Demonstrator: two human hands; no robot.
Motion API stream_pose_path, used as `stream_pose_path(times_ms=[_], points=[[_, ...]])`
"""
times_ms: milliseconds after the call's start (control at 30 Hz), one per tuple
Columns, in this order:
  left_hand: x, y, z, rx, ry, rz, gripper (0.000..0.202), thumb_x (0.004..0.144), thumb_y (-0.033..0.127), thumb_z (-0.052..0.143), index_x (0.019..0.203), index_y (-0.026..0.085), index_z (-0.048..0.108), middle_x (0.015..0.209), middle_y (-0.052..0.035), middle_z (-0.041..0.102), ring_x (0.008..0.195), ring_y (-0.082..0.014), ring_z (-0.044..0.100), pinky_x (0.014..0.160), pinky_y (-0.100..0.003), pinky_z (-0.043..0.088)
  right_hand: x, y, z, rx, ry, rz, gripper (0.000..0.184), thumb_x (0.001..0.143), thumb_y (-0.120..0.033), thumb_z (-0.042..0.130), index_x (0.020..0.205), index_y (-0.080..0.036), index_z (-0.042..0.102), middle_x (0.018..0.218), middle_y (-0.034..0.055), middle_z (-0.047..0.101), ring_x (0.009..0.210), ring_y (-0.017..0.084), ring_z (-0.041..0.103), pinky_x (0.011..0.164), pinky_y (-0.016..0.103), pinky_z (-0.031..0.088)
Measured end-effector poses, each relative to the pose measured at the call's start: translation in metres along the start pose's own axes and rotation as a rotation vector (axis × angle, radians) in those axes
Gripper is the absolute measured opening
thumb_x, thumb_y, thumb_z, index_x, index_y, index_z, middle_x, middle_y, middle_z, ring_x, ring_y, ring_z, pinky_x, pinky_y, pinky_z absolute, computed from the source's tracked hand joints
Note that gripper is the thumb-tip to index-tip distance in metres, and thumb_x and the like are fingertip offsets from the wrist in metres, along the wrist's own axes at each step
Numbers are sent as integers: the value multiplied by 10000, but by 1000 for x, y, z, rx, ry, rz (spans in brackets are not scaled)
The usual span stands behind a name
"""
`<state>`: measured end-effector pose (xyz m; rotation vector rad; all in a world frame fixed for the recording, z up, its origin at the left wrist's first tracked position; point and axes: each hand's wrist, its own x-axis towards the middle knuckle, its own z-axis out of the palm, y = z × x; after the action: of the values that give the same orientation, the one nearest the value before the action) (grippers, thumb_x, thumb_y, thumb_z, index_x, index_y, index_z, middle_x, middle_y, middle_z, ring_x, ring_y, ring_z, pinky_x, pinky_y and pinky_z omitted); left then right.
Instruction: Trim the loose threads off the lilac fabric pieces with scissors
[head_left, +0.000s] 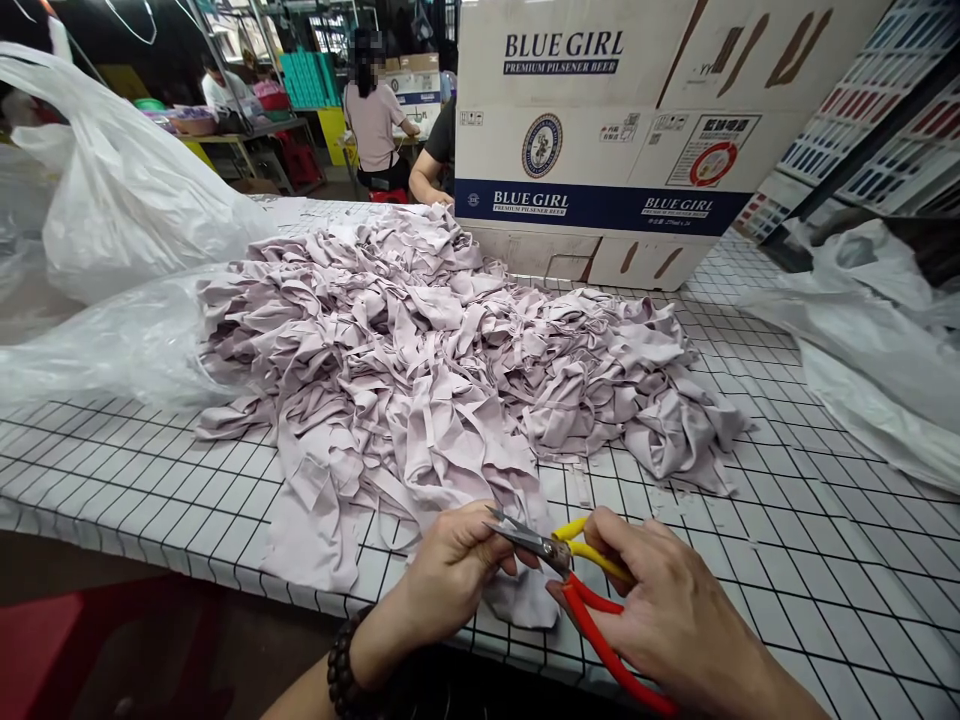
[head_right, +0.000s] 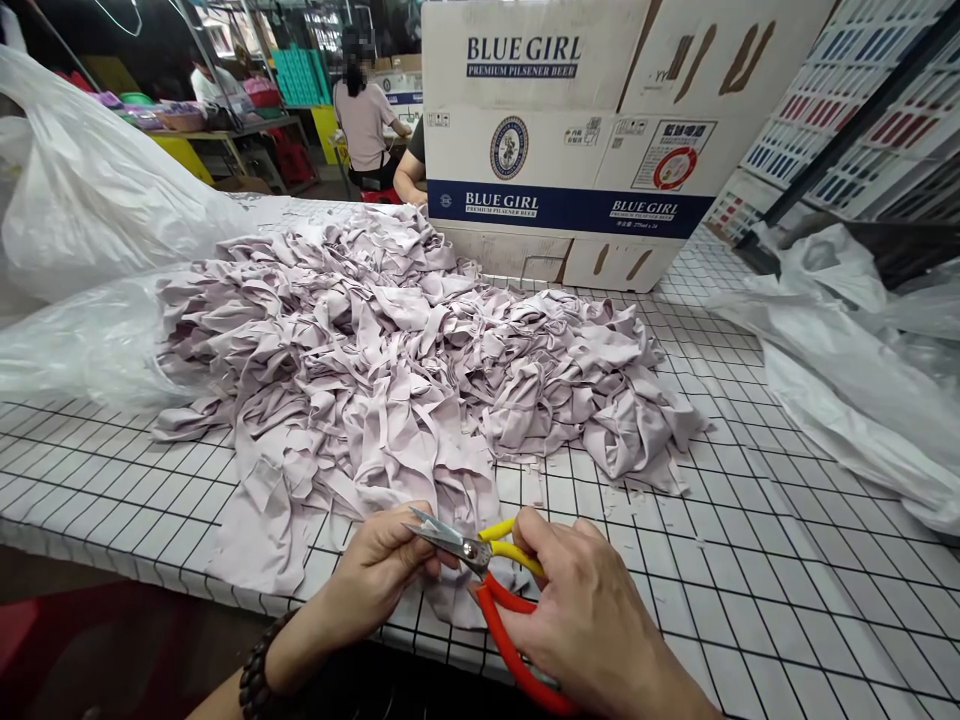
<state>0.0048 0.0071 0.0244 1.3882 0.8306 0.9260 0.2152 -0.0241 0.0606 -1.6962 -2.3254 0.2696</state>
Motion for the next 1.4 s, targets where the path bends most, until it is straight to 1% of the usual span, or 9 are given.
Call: stream_pose_path(times_ms=[600, 800, 900, 1000, 1100, 1167, 1233, 1300, 1400], points=[[-4, 4, -3, 11, -55, -57, 424, 956, 426, 501, 789, 139, 764, 701, -44, 596, 653, -134, 548, 626, -234, 439, 3, 9, 0, 171, -94, 26, 424, 789, -421, 615, 649, -249, 253, 517, -82, 394, 454, 97, 389, 448, 217, 340], [0, 7, -6, 7, -30, -52, 475, 932, 499, 511, 753, 140, 766, 639, -48, 588, 646, -148, 534, 593, -236, 411, -31, 95, 17, 48, 5, 457, 391, 784, -572, 598, 670, -259, 393, 432, -67, 506, 357, 157, 495, 370, 243, 348], [0, 6, -5, -8, -33, -62, 488, 927, 517, 509, 747, 141, 763, 645, -49, 592, 644, -148, 528, 584, -234, 402, -53, 143, 23, -29, 6, 537, 350, 756, -557, 609, 651, -254, 469, 461, -23, 595, 405, 223, 601, 395, 291, 419], [-2, 6, -5, -19, -31, -56, 510, 922, 537, 504, 738, 137, 762, 640, -45, 588, 618, -138, 509, 568, -231, 384, -56, 161, 17, -46, -64, 483, 281, 731, -461, 640, 584, -248, 533, 448, 4, 617, 396, 241, 627, 372, 292, 423], [-6, 8, -5, -13, -33, -36, 515, 930, 540, 487, 772, 142, 773, 639, -45, 587, 617, -141, 515, 579, -235, 390, -22, 135, 3, -199, -24, 244, 277, 774, -251, 562, 499, -242, 539, 465, 41, 614, 349, 211, 590, 321, 264, 352], [-10, 10, -5, 9, -37, -5, 515, 940, 530, 474, 785, 145, 778, 639, -46, 584, 639, -149, 525, 604, -239, 402, 21, 96, -2, -252, 45, 95, 264, 839, -166, 456, 649, -207, 635, 648, 78, 690, 465, 210, 643, 377, 280, 416], [-13, 13, -6, 39, -33, 27, 523, 948, 525, 462, 780, 145, 780, 635, -46, 579, 661, -154, 531, 631, -243, 407, 72, 47, 1, -198, 20, -117, 377, 845, -26, 386, 1026, -184, 676, 986, 89, 727, 788, 186, 702, 628, 297, 543], [-18, 15, -7, 69, -25, 40, 545, 949, 536, 448, 768, 143, 779, 630, -46, 580, 662, -155, 532, 647, -249, 407, 124, 1, 12, -138, -30, -371, 565, 792, 55, 425, 1255, -221, 596, 1298, 79, 626, 1142, 193, 602, 916, 348, 498], [-25, 18, -9, 105, -9, 48, 590, 943, 571, 423, 756, 141, 781, 617, -49, 580, 657, -158, 531, 659, -259, 408, 186, -46, 32, -75, -110, -599, 482, 786, 8, 578, 1167, -272, 672, 1415, 38, 548, 1289, 223, 488, 1047, 402, 398]])
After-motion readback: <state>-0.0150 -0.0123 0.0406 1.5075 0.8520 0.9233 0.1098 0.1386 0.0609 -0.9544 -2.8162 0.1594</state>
